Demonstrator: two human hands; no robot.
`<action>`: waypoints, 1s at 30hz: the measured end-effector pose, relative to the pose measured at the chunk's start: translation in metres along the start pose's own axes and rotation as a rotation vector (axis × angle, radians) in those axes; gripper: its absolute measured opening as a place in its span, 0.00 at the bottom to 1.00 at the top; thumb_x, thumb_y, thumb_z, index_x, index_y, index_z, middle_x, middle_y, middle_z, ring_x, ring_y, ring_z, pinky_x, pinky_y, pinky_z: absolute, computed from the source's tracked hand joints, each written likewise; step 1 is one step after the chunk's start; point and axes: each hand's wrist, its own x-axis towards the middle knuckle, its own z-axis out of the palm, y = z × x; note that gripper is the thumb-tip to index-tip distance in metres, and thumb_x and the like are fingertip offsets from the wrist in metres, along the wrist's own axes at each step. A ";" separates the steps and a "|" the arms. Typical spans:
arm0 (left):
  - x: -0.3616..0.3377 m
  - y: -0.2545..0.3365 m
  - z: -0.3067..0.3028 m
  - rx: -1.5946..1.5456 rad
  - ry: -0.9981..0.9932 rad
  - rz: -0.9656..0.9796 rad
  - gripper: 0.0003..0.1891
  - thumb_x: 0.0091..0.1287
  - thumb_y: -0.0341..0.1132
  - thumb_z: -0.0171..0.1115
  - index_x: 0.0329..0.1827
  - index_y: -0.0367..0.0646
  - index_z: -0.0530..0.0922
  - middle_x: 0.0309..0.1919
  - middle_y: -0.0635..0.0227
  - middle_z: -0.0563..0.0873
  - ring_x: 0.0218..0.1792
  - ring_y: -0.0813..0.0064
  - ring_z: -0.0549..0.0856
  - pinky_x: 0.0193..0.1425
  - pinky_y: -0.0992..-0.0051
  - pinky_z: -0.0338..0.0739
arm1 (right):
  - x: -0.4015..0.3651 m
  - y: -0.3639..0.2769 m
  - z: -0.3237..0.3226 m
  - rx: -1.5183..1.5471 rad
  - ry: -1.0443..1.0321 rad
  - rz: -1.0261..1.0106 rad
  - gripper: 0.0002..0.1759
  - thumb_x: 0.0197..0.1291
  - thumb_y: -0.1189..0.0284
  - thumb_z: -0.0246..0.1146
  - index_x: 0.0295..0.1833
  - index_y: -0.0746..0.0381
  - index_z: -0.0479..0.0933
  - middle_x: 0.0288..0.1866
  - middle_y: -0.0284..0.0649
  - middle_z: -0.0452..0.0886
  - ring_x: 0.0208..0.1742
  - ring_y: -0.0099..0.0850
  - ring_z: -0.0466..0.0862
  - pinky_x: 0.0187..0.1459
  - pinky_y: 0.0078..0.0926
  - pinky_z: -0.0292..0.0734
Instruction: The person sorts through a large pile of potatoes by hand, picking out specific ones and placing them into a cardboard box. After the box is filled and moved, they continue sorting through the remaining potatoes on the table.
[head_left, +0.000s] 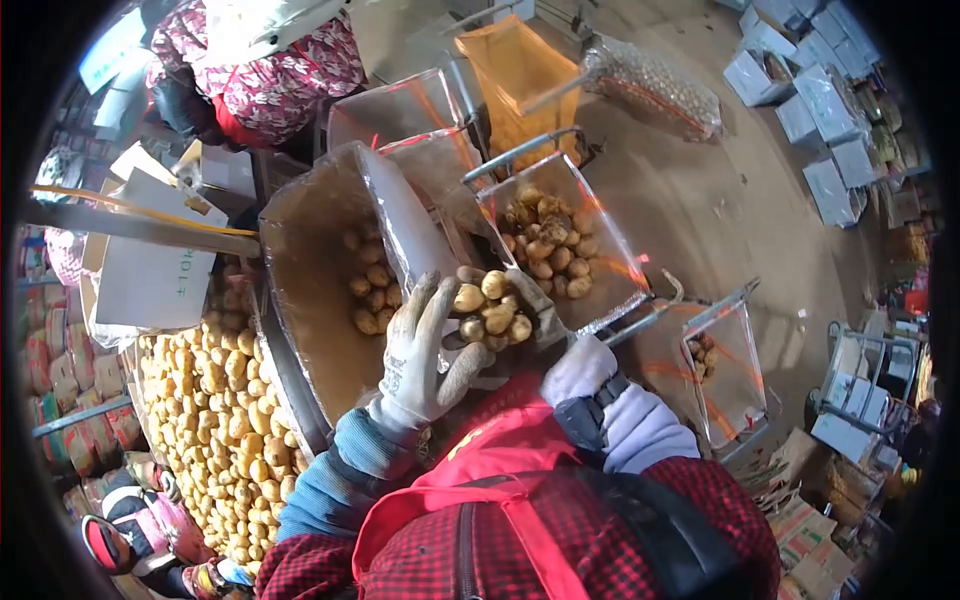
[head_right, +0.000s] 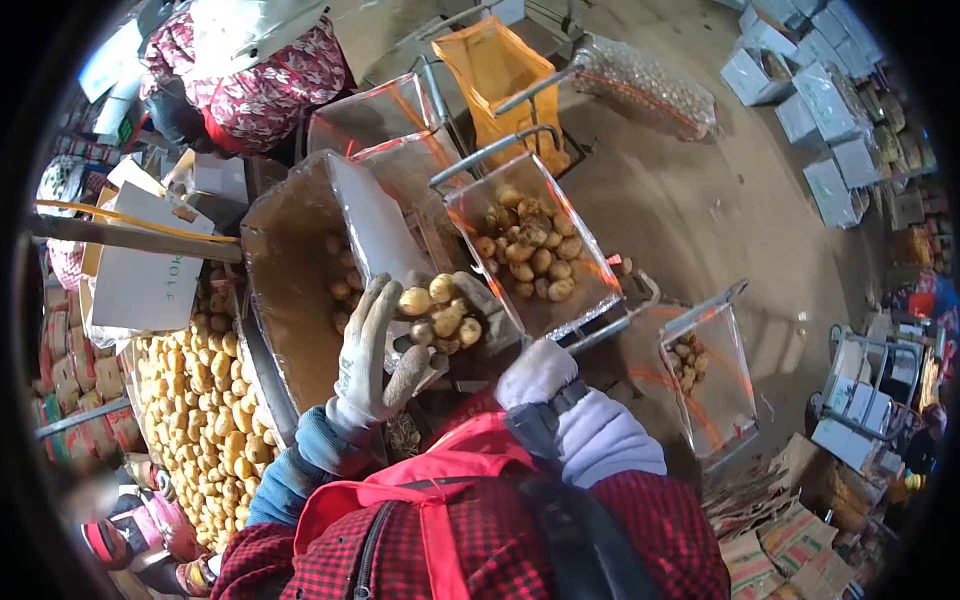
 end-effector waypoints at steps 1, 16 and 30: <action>-0.002 -0.002 -0.001 -0.004 0.043 -0.026 0.41 0.66 0.43 0.74 0.79 0.32 0.69 0.73 0.35 0.75 0.71 0.37 0.77 0.75 0.49 0.70 | -0.003 -0.002 0.014 -0.141 0.144 -0.052 0.25 0.84 0.48 0.50 0.68 0.54 0.78 0.67 0.51 0.84 0.56 0.45 0.89 0.48 0.47 0.89; -0.133 -0.025 -0.010 0.087 0.040 -0.534 0.37 0.70 0.42 0.71 0.80 0.37 0.70 0.74 0.41 0.76 0.74 0.42 0.75 0.77 0.49 0.69 | 0.061 -0.094 0.028 -0.513 0.445 -0.211 0.35 0.71 0.38 0.62 0.69 0.53 0.79 0.62 0.41 0.86 0.57 0.45 0.88 0.40 0.31 0.91; -0.178 0.004 -0.041 0.238 0.141 -0.830 0.32 0.70 0.45 0.70 0.75 0.41 0.76 0.72 0.42 0.78 0.70 0.43 0.78 0.76 0.49 0.69 | 0.355 -0.188 -0.064 -0.856 0.271 -0.256 0.29 0.72 0.45 0.64 0.67 0.53 0.71 0.66 0.54 0.76 0.57 0.51 0.81 0.63 0.58 0.83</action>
